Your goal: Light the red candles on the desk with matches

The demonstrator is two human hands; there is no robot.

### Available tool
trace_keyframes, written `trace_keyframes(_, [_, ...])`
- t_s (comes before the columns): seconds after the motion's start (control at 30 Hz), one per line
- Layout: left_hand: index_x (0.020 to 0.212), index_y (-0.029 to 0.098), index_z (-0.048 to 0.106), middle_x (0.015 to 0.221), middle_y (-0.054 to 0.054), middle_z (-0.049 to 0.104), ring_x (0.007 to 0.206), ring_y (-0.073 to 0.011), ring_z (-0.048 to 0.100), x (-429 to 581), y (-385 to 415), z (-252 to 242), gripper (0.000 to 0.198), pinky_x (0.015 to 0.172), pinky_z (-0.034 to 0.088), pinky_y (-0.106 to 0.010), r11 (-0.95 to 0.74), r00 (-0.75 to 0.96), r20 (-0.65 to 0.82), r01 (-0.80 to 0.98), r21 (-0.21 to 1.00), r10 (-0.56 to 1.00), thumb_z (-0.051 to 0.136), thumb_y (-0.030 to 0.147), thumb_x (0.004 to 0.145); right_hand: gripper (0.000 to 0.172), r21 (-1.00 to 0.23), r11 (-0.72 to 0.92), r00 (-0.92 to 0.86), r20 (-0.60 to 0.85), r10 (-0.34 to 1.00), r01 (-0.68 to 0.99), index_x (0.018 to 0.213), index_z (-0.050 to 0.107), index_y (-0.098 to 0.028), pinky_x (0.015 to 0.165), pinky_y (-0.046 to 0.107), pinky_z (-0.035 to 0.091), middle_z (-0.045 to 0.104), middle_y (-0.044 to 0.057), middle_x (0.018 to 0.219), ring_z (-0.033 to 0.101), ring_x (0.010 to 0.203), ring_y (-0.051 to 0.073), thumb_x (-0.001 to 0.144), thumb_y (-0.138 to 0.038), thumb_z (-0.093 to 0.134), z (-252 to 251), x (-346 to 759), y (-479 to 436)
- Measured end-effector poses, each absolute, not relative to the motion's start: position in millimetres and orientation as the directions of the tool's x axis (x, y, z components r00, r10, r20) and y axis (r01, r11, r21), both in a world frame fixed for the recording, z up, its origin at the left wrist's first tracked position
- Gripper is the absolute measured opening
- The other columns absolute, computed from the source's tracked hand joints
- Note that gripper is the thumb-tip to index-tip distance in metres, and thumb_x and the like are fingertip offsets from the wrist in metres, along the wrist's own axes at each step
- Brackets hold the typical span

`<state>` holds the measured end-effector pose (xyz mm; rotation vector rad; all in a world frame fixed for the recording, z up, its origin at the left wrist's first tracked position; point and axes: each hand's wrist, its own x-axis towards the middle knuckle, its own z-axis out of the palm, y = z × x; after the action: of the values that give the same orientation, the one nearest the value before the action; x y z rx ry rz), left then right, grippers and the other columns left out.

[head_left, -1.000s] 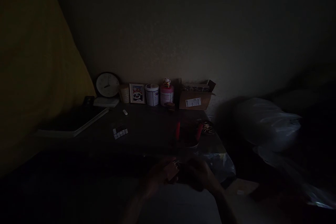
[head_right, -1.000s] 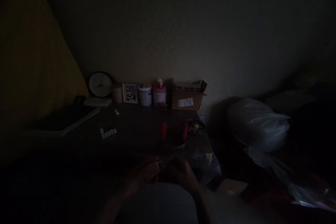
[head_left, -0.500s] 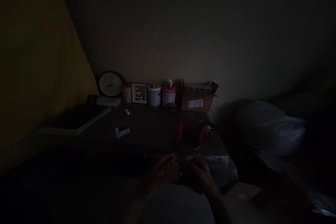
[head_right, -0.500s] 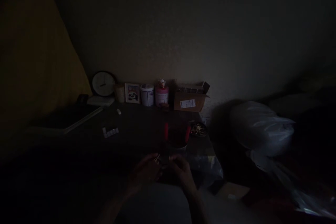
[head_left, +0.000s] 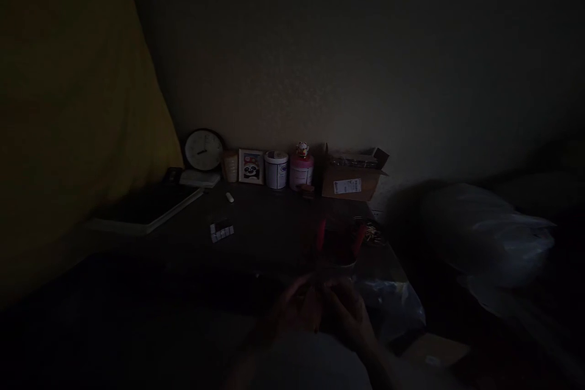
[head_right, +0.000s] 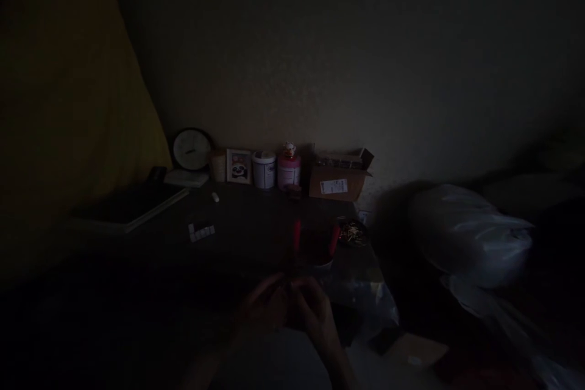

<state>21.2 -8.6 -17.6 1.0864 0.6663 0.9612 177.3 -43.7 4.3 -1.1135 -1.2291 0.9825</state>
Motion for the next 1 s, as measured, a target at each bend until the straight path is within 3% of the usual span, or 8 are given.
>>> trace_keyframes(0.1, [0.113, 0.024, 0.061, 0.11, -0.01, 0.066, 0.103, -0.0271, 0.058, 21.5, -6.5, -21.6, 0.043, 0.089, 0.042, -0.037, 0.17, 0.467, 0.011, -0.342, 0.924, 0.884, 0.065, 0.04, 0.074, 0.022, -0.986, 0.167, 0.113, 0.167, 0.979, 0.009, 0.079, 0.064, -0.019, 0.062, 0.022, 0.047, 0.066, 0.001, 0.074, 0.061, 0.071, 0.016, 0.075, -0.041, 0.066, 7.6, 178.2, -44.1])
trace_keyframes(0.27, [0.117, 0.024, 0.056, 0.096, -0.011, 0.069, 0.082, -0.0249, 0.065, 19.4, -4.2, -24.4, 0.049, 0.071, 0.048, -0.035, 0.26, 0.542, -0.014, -0.381, 0.887, 0.84, 0.066, 0.042, 0.073, 0.025, -0.978, 0.148, 0.272, 0.104, 0.957, -0.148, 0.069, 0.062, -0.019, 0.054, 0.022, 0.046, 0.063, 0.0, 0.066, 0.059, 0.061, 0.016, 0.063, -0.04, 0.075, 16.9, 182.1, -41.0])
trace_keyframes(0.33, [0.116, 0.024, 0.056, 0.098, -0.011, 0.068, 0.081, -0.0244, 0.065, 18.9, -3.2, -24.9, 0.048, 0.072, 0.048, -0.037, 0.273, 0.54, -0.004, -0.419, 0.866, 0.841, 0.066, 0.042, 0.073, 0.027, -0.97, 0.134, 0.317, 0.065, 0.946, -0.202, 0.068, 0.062, -0.019, 0.051, 0.022, 0.045, 0.062, -0.001, 0.062, 0.057, 0.056, 0.015, 0.061, -0.04, 0.076, 18.6, 183.2, -39.5])
trace_keyframes(0.53, [0.111, 0.026, 0.058, 0.108, -0.008, 0.063, 0.097, -0.0288, 0.061, 18.4, -0.5, -29.3, 0.063, 0.088, 0.042, -0.048, 0.216, 0.516, 0.165, -0.598, 0.772, 0.841, 0.083, 0.029, 0.053, 0.034, -0.955, 0.136, 0.289, 0.056, 0.956, -0.265, 0.097, 0.065, -0.02, 0.067, 0.03, 0.051, 0.069, 0.004, 0.084, 0.064, 0.078, 0.022, 0.069, -0.037, 0.072, 10.7, 184.5, -36.0])
trace_keyframes(0.73, [0.11, 0.024, 0.058, 0.084, -0.004, 0.067, 0.078, -0.0209, 0.063, 16.4, -3.9, -20.5, 0.054, 0.078, 0.045, -0.039, 0.134, 0.484, 0.225, -0.6, 0.789, 0.846, 0.079, 0.03, 0.06, 0.027, -0.953, 0.174, 0.311, 0.093, 0.946, -0.247, 0.088, 0.065, -0.021, 0.064, 0.026, 0.049, 0.068, 0.001, 0.08, 0.063, 0.072, 0.019, 0.068, -0.038, 0.072, 2.6, 183.6, -32.6])
trace_keyframes(1.0, [0.1, 0.022, 0.063, 0.082, -0.003, 0.068, 0.068, -0.0135, 0.059, 15.2, -5.5, -6.0, 0.032, 0.064, 0.043, -0.027, 0.077, 0.3, 0.109, -0.546, 0.834, 0.948, 0.072, 0.028, 0.07, 0.028, -0.963, 0.201, 0.364, 0.124, 0.923, -0.182, 0.086, 0.062, -0.02, 0.05, 0.024, 0.045, 0.062, 0.0, 0.066, 0.058, 0.059, 0.016, 0.071, -0.043, 0.067, -2.4, 179.4, -27.8])
